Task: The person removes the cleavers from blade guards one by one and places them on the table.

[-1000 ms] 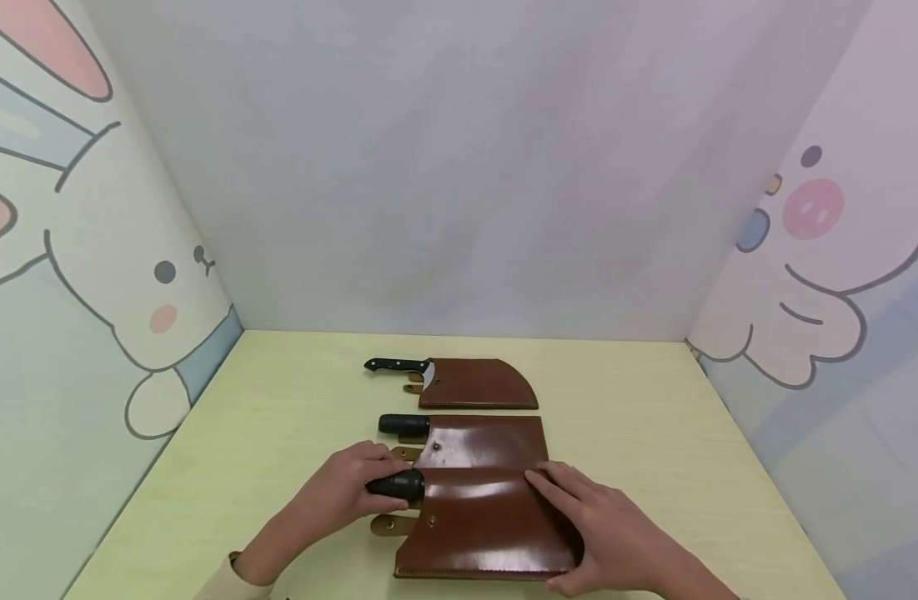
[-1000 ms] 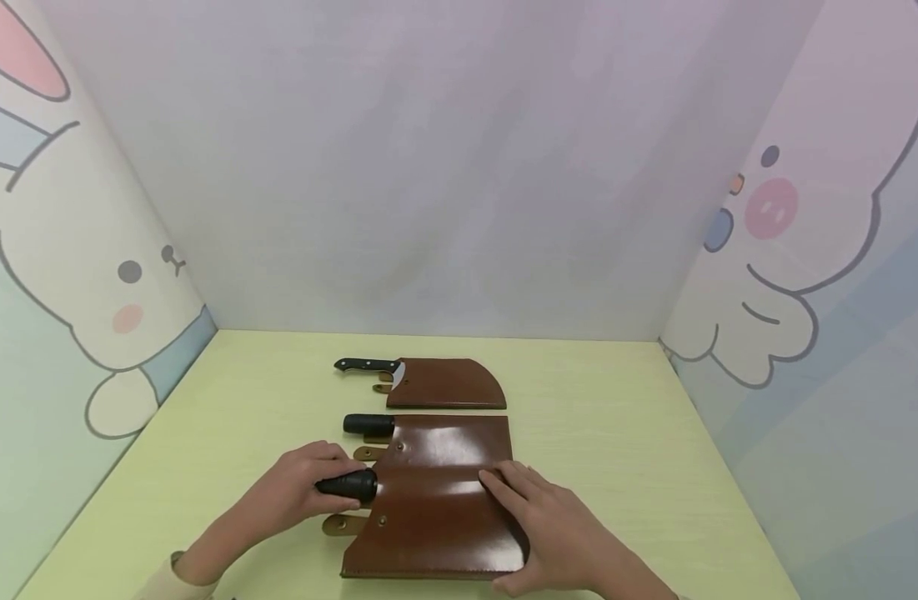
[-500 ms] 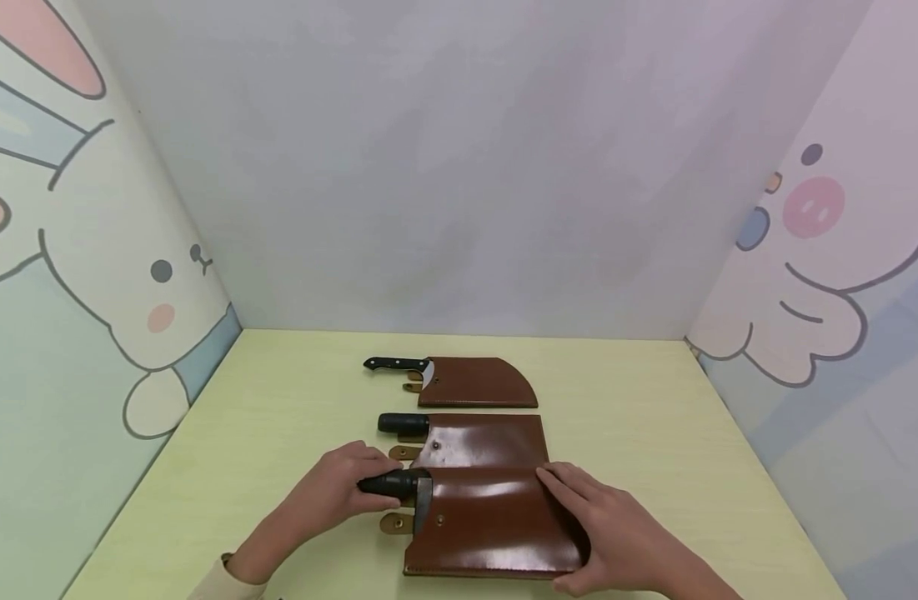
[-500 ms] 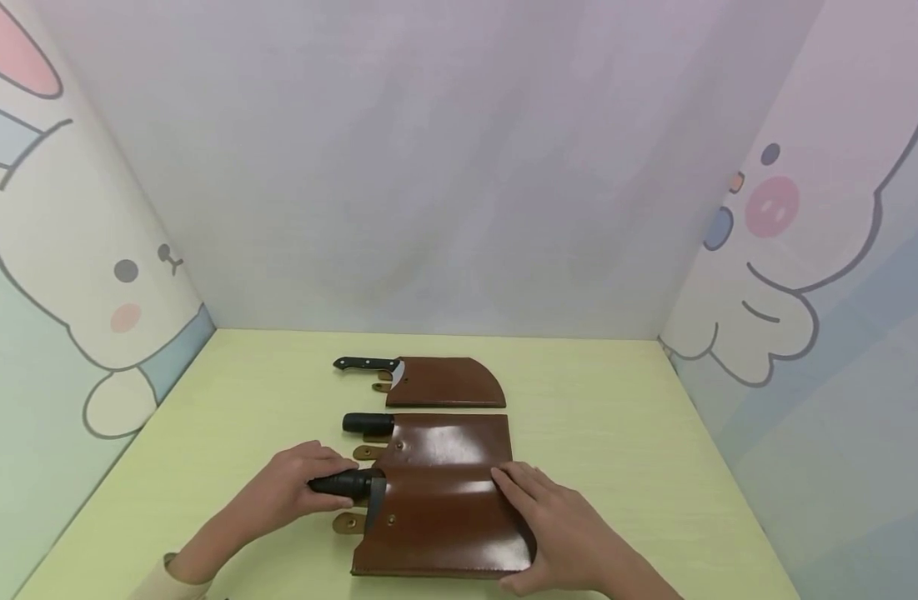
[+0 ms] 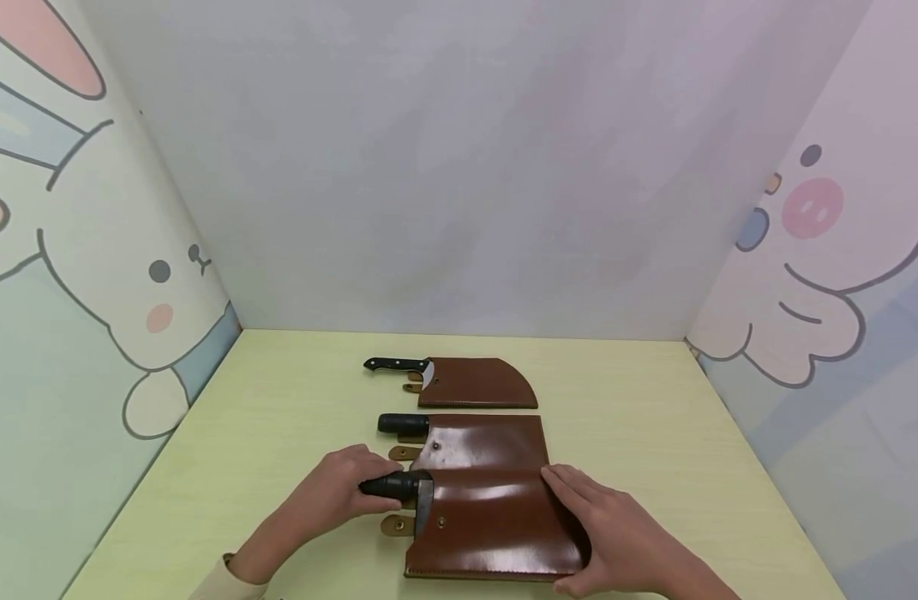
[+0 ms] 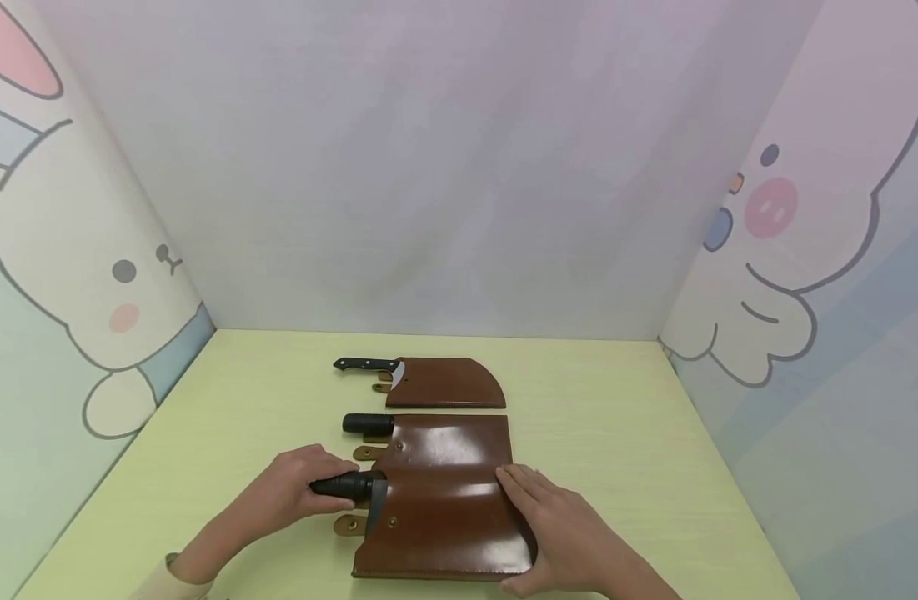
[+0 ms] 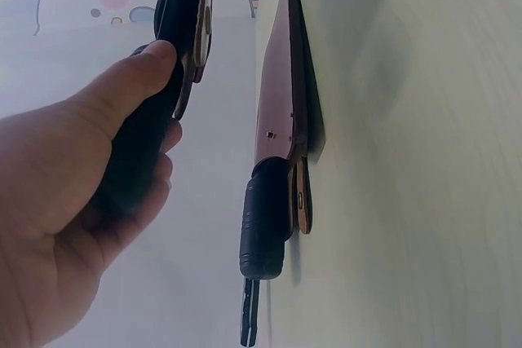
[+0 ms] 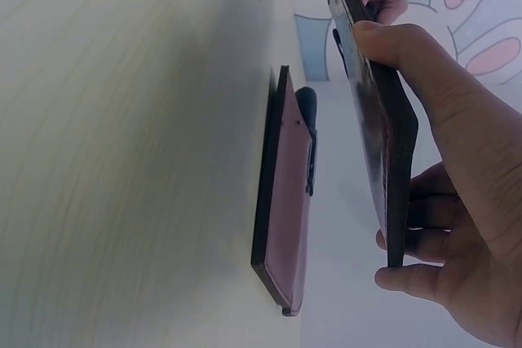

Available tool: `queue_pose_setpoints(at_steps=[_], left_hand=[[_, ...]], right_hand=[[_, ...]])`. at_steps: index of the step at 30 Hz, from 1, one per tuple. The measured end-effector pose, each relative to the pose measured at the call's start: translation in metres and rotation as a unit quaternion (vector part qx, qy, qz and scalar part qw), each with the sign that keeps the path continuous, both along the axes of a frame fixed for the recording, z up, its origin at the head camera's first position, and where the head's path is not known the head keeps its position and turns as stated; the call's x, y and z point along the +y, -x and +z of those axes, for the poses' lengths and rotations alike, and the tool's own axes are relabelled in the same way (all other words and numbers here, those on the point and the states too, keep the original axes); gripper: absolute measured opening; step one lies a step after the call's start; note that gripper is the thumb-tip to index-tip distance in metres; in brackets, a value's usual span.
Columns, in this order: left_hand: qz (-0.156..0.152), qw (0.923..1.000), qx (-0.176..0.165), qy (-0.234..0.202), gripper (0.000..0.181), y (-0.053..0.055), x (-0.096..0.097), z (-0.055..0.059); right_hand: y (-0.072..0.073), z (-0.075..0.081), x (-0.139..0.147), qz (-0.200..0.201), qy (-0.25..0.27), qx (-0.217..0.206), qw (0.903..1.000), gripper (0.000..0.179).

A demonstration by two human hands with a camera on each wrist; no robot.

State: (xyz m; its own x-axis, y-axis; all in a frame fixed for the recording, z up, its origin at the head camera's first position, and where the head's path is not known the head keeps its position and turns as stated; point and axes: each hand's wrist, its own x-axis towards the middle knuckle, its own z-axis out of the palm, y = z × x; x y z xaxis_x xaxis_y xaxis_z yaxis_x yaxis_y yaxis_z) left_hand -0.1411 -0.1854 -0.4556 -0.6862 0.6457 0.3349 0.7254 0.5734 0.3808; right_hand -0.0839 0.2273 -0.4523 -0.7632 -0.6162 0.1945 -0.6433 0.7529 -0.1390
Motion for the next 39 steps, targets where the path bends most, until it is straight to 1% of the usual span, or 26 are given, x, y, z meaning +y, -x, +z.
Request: queue_pose_setpoints(at_steps=[4, 6, 13, 18, 24, 29, 36, 39], left_hand=[[0.007, 0.9997, -0.024, 0.003, 0.034, -0.0012, 0.0004, 0.0013], [0.011, 0.9996, -0.026, 0.006, 0.034, -0.0015, 0.0006, 0.0019], [0.009, 0.9999, -0.013, 0.001, 0.033, -0.0025, 0.0018, 0.0017], [0.013, 0.9998, -0.018, 0.001, 0.033, -0.0035, 0.0017, -0.0001], [0.018, 0.9991, -0.037, 0.01, 0.036, -0.0042, 0.0018, -0.0014], [0.022, 0.9983, -0.052, 0.014, 0.037, -0.0058, 0.0012, -0.0001], [0.027, 0.9966, -0.074, 0.024, 0.039, -0.0075, -0.001, 0.0027], [0.025, 0.9961, -0.082, 0.023, 0.04, -0.0084, -0.001, 0.0043]], right_hand=[[0.0001, 0.0001, 0.0004, 0.0, 0.001, 0.003, 1.0, 0.116], [0.0003, 0.0005, 0.0004, -0.002, 0.002, 0.001, 1.0, 0.116], [0.0006, -0.0004, 0.0017, -0.005, 0.004, 0.001, 1.0, 0.116], [0.001, -0.0026, 0.0035, -0.003, 0.011, 0.005, 0.9999, 0.117], [0.0008, -0.006, 0.0055, -0.004, 0.013, 0.007, 0.9999, 0.118], [0.0, -0.0061, 0.006, -0.002, 0.011, 0.014, 0.9998, 0.118], [-0.0009, -0.006, 0.0066, -0.004, 0.011, -0.007, 0.9999, 0.117], [-0.0009, -0.0069, 0.0067, 0.003, 0.014, 0.004, 0.9999, 0.118]])
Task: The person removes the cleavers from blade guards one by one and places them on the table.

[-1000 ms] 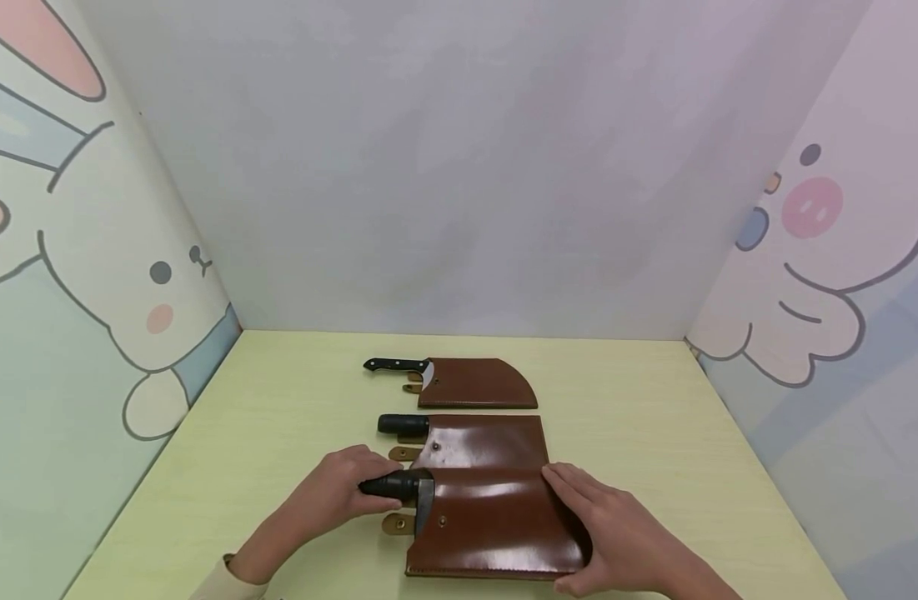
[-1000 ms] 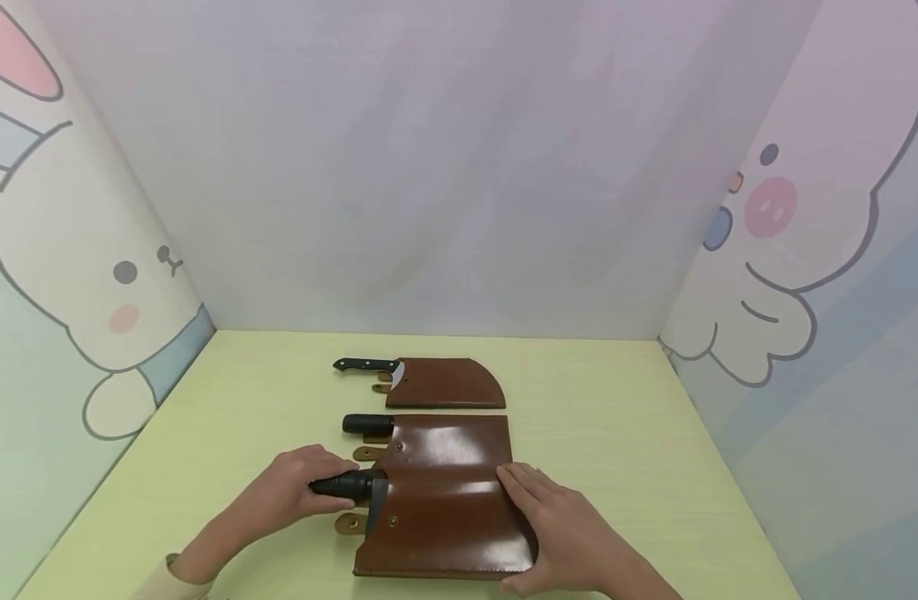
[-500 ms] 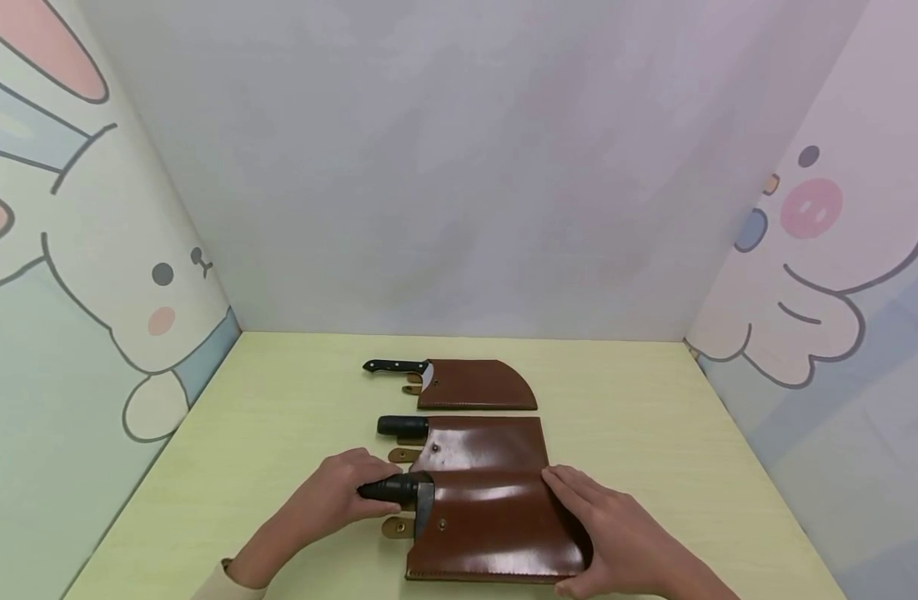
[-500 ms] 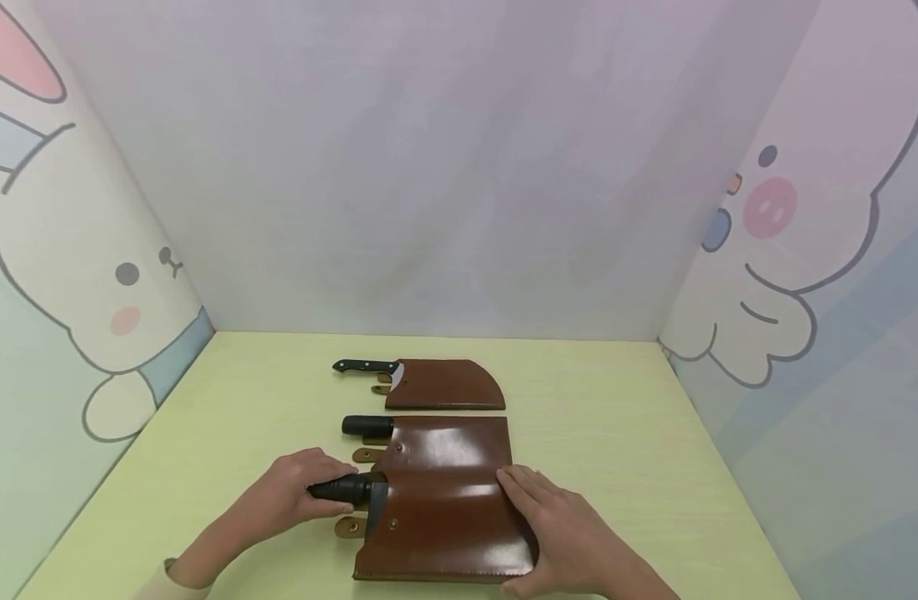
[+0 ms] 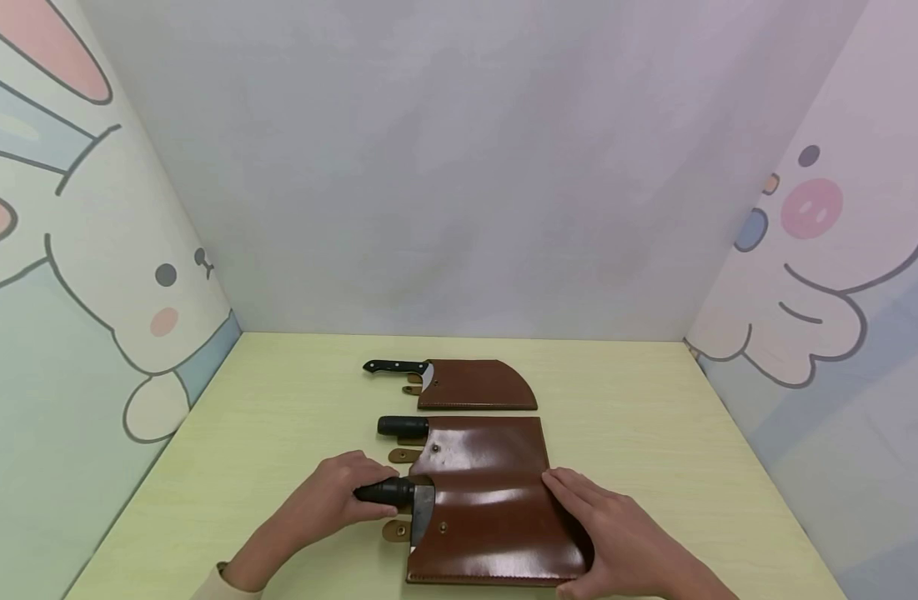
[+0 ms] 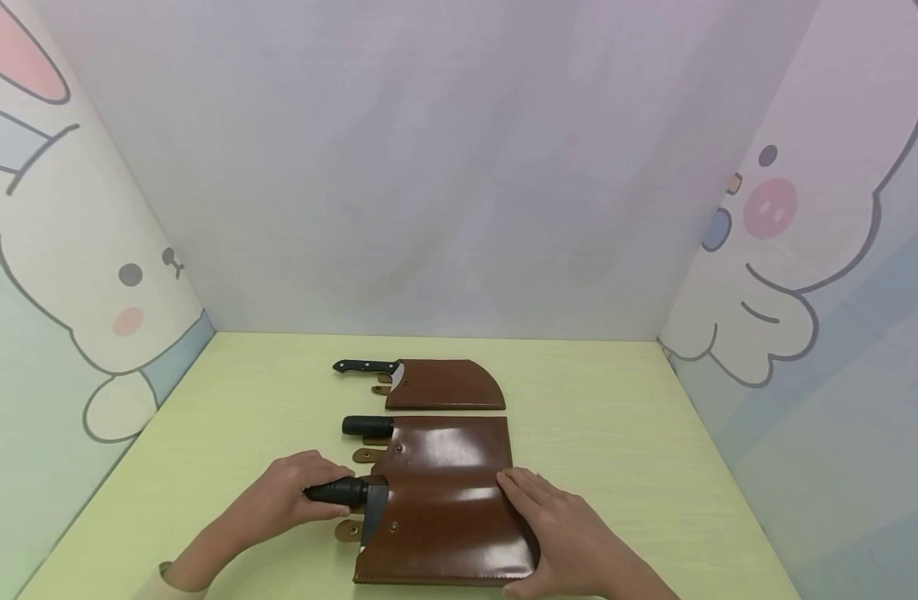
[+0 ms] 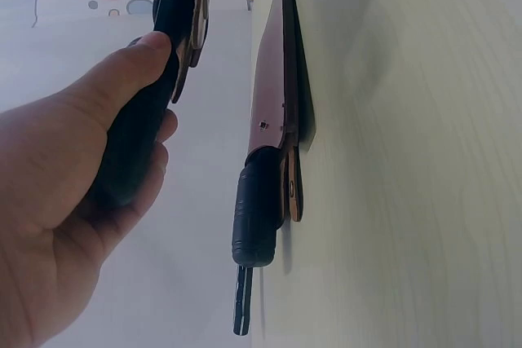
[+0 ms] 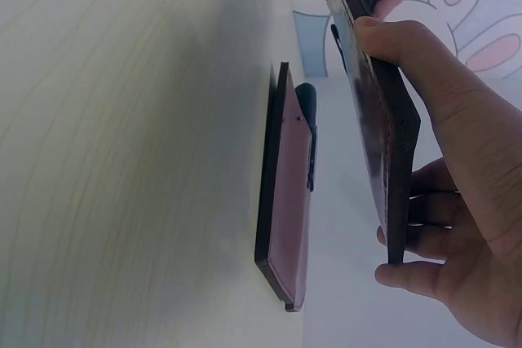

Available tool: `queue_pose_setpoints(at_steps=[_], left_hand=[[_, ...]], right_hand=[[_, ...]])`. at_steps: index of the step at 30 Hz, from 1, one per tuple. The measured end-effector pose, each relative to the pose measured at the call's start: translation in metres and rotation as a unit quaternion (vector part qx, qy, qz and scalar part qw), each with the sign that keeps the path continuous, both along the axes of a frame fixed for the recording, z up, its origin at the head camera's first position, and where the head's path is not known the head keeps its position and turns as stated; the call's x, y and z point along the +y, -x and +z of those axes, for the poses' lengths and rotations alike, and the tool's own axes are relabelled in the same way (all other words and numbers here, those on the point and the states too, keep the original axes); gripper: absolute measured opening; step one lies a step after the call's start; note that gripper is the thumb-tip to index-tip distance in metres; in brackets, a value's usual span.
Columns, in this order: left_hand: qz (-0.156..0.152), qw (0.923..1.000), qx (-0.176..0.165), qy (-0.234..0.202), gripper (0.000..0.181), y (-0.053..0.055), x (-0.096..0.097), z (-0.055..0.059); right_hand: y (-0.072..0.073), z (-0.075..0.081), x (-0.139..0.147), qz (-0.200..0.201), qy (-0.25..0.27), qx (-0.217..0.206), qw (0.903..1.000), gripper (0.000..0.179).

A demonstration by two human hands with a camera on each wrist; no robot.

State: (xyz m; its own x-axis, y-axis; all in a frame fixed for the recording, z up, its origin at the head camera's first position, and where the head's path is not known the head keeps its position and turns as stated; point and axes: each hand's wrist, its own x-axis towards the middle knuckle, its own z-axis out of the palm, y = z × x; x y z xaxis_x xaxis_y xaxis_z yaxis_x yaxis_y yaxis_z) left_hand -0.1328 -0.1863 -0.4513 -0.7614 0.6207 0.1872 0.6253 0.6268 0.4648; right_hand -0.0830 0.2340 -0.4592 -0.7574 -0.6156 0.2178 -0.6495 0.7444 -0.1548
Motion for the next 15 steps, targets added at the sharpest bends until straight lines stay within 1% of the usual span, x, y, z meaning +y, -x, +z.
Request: queue_pose_setpoints(at_steps=[4, 10, 15], left_hand=[[-0.004, 1.0, -0.002, -0.004, 0.039, 0.0001, -0.0005, 0.0023], [-0.005, 0.9999, -0.012, 0.0, 0.04, 0.0003, -0.0019, 0.0031], [-0.012, 0.9999, -0.006, -0.003, 0.04, 0.0009, -0.0038, 0.0027]], right_hand=[[-0.0004, 0.0009, -0.0007, 0.004, 0.002, 0.01, 0.9999, 0.118], [-0.0014, 0.0021, -0.001, 0.004, 0.003, 0.006, 1.0, 0.118], [-0.0021, 0.0047, -0.0018, 0.005, -0.001, -0.001, 1.0, 0.116]])
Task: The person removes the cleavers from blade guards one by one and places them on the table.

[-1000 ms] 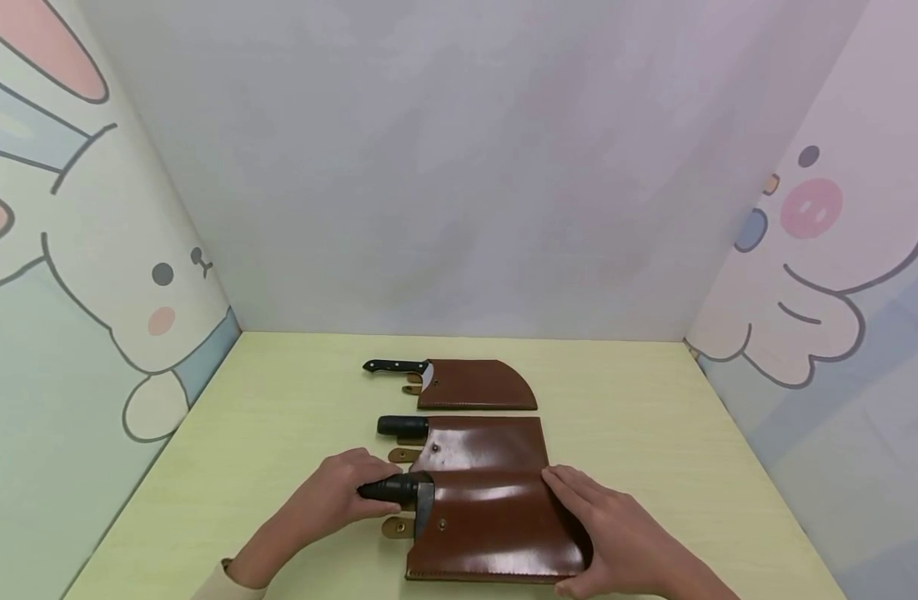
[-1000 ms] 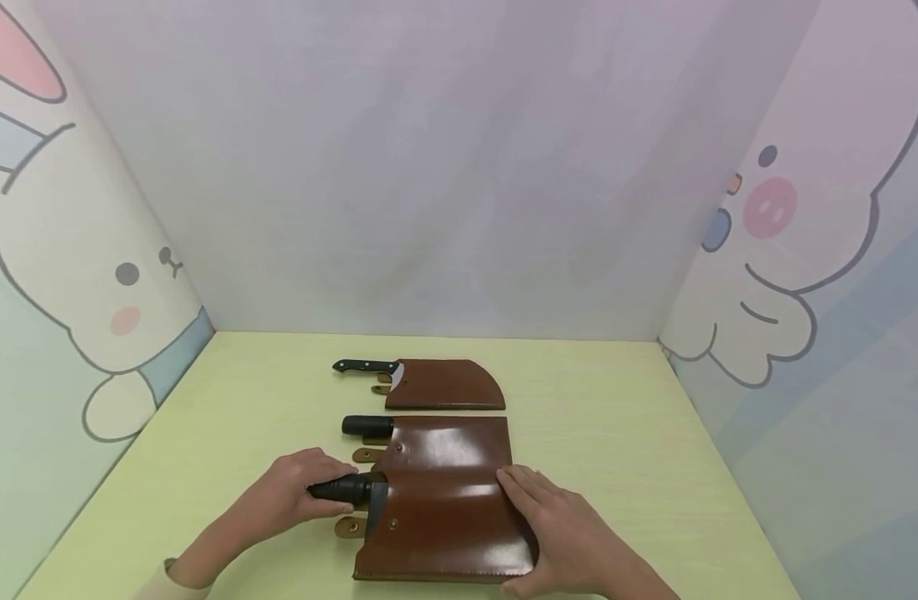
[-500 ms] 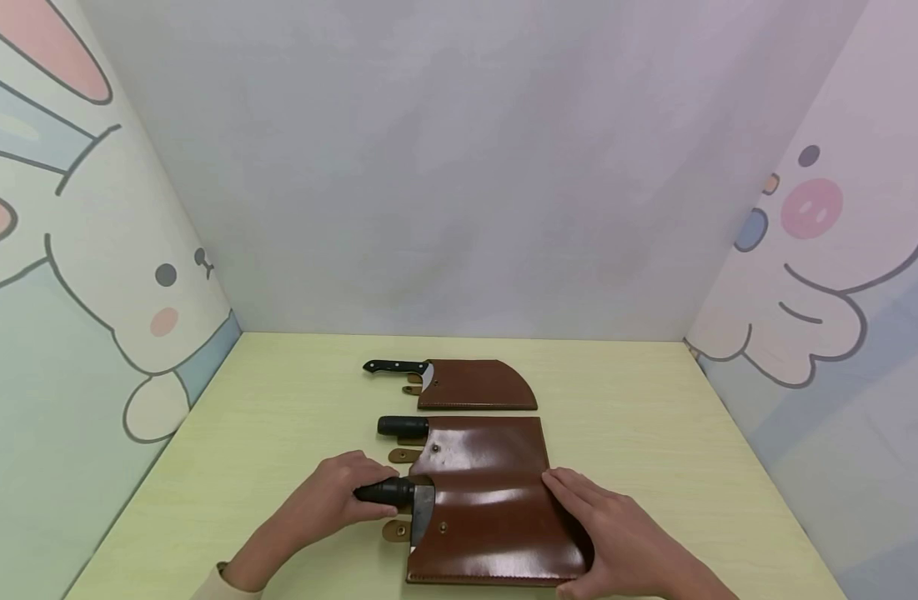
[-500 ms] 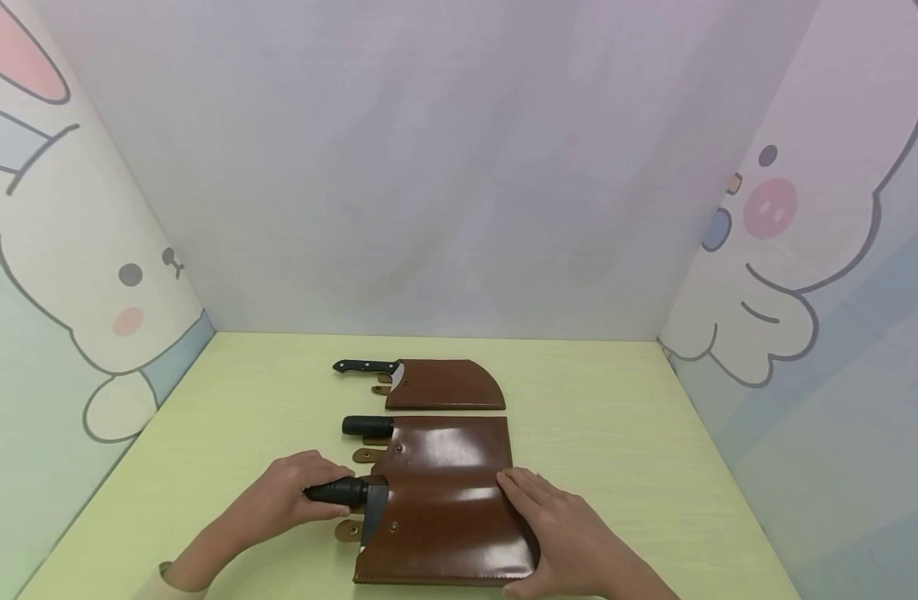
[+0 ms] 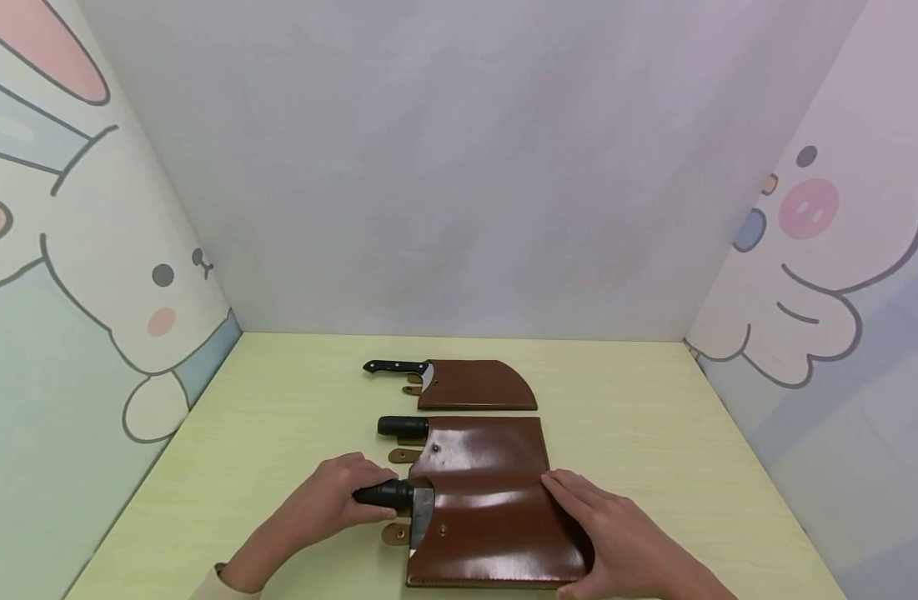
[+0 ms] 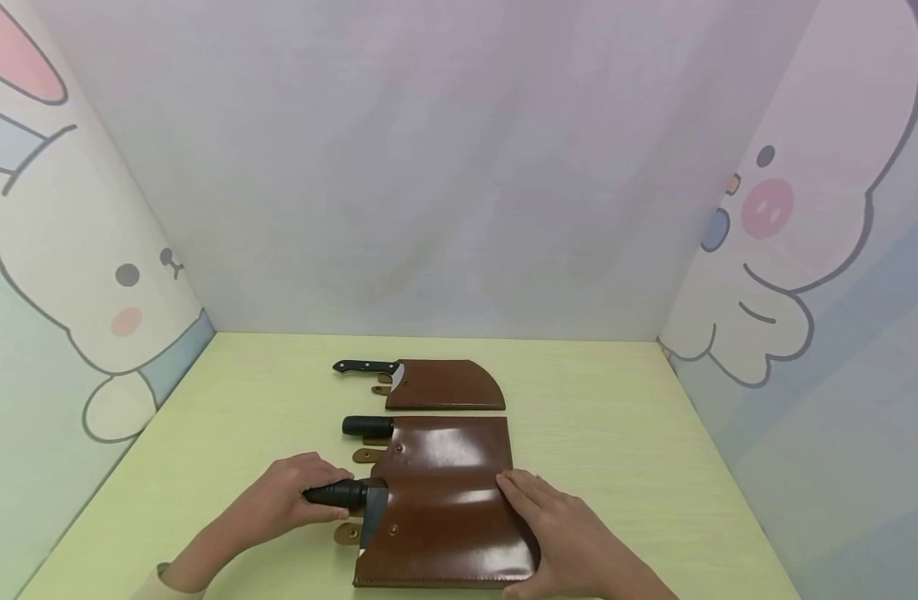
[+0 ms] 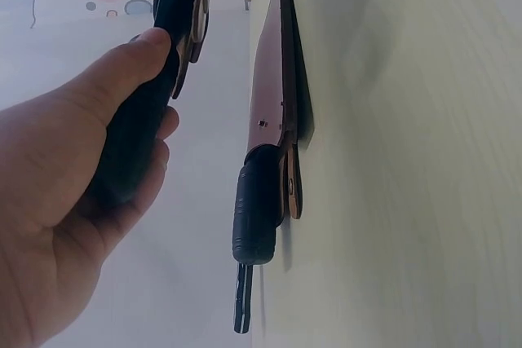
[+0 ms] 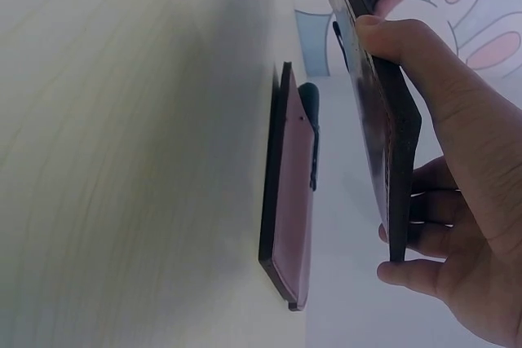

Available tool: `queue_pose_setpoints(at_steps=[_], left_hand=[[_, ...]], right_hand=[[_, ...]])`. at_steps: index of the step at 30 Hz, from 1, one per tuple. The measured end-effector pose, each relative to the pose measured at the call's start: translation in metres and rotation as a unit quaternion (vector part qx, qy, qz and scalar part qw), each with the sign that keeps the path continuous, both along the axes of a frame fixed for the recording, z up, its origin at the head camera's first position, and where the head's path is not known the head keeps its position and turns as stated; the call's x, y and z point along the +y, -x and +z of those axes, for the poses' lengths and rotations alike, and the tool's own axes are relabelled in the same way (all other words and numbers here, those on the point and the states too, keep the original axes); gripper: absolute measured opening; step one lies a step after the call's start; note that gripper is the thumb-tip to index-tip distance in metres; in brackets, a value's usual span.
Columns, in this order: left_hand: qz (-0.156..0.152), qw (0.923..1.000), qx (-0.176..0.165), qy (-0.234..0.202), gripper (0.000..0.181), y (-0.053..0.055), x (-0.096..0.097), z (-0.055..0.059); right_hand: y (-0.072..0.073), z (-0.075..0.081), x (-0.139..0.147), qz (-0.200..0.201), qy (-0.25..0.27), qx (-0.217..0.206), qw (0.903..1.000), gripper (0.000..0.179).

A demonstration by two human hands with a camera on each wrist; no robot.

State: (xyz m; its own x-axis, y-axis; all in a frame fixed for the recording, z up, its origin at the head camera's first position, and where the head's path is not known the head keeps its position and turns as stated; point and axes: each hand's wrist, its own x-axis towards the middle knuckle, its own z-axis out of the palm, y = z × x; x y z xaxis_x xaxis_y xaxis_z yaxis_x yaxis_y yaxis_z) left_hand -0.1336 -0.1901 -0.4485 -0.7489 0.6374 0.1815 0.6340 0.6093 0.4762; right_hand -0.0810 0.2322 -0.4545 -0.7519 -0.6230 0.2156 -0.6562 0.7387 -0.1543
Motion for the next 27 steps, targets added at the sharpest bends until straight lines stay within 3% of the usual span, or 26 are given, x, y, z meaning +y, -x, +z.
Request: queue_pose_setpoints(at_steps=[17, 27], left_hand=[[-0.002, 0.9999, -0.005, -0.012, 0.035, 0.002, -0.005, -0.002], [0.014, 0.9998, -0.01, -0.011, 0.036, 0.001, -0.011, -0.006]], right_hand=[[0.0, 0.001, 0.002, -0.006, -0.004, -0.022, 0.9997, 0.117], [0.0, 0.0, 0.003, -0.007, 0.003, -0.024, 0.9997, 0.117]])
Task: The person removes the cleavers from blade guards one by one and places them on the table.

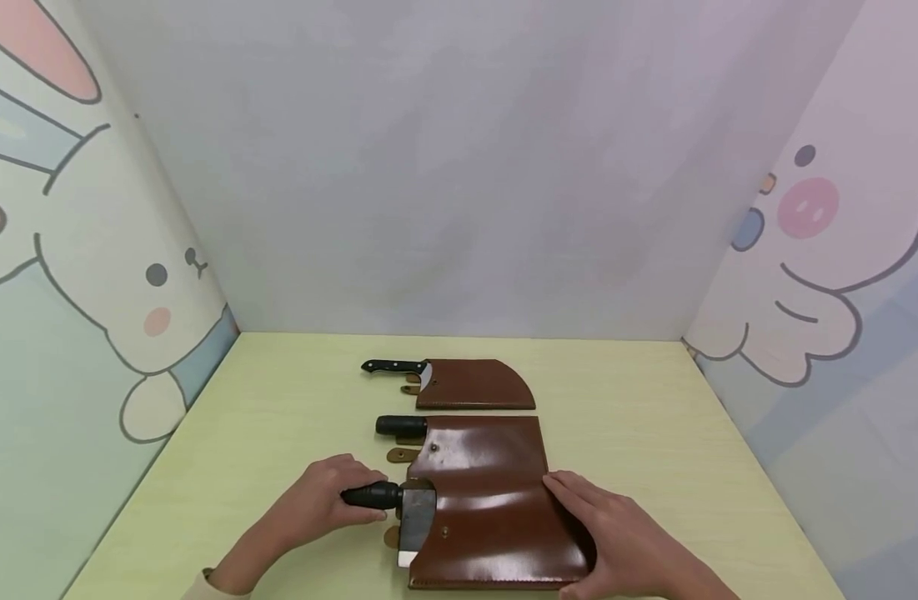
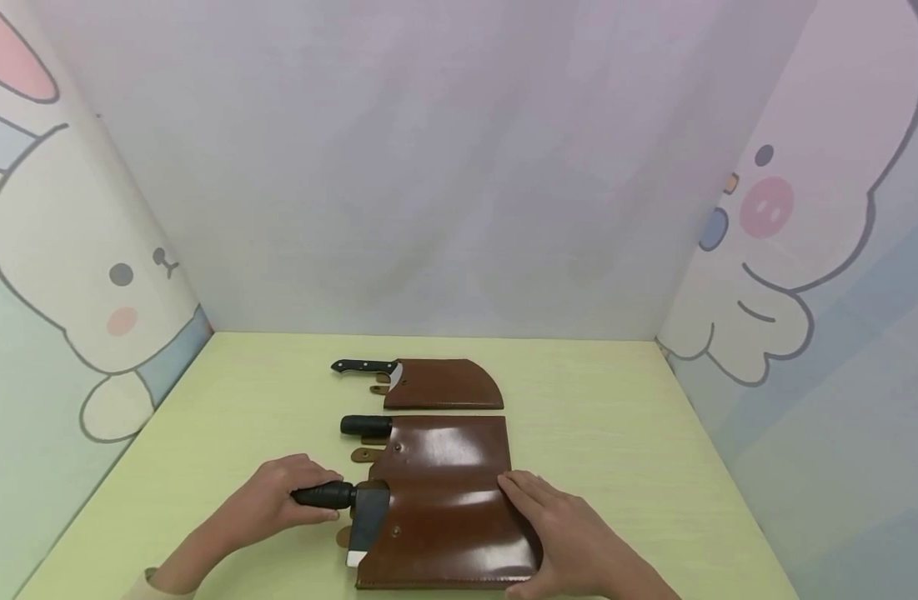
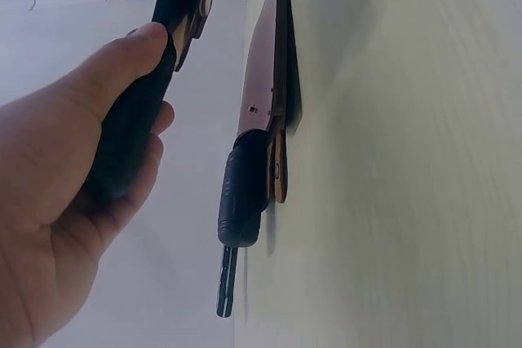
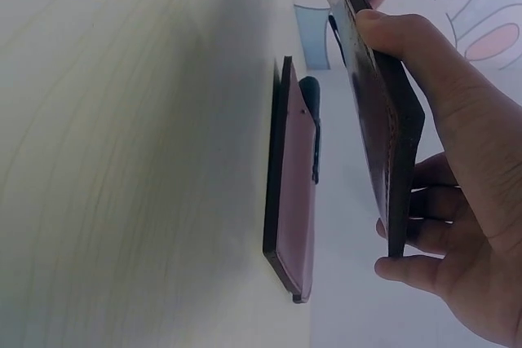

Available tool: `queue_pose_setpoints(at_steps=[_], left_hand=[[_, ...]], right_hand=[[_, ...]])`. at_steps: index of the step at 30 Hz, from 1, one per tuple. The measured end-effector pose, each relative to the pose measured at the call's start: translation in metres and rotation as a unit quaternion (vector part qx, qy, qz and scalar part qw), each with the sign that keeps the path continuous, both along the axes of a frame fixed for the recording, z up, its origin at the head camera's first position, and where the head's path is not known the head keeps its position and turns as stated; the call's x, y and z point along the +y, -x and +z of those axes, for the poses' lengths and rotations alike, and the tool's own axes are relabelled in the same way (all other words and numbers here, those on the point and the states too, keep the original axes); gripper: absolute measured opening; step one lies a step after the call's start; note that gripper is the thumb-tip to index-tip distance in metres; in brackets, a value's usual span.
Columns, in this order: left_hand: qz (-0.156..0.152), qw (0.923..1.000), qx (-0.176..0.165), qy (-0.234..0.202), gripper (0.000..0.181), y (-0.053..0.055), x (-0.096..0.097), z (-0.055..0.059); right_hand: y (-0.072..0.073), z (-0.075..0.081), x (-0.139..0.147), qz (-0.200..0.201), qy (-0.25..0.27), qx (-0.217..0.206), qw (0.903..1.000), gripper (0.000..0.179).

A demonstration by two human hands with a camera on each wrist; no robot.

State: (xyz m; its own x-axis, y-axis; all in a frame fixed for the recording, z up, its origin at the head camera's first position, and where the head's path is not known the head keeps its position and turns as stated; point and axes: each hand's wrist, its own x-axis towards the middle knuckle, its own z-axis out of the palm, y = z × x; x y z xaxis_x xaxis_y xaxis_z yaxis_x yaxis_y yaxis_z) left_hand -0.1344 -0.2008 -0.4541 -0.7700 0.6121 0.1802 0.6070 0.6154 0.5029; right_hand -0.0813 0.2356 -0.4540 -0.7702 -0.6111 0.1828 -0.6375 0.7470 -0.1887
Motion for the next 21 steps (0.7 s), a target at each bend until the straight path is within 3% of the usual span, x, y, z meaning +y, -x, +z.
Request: queue_pose_setpoints(at_steps=[21], left_hand=[[0.006, 0.9995, 0.024, -0.017, 0.034, -0.0064, -0.0071, -0.0014]], right_hand=[[0.0016, -0.0068, 0.0039, 0.008, 0.018, 0.011, 0.9997, 0.117]])
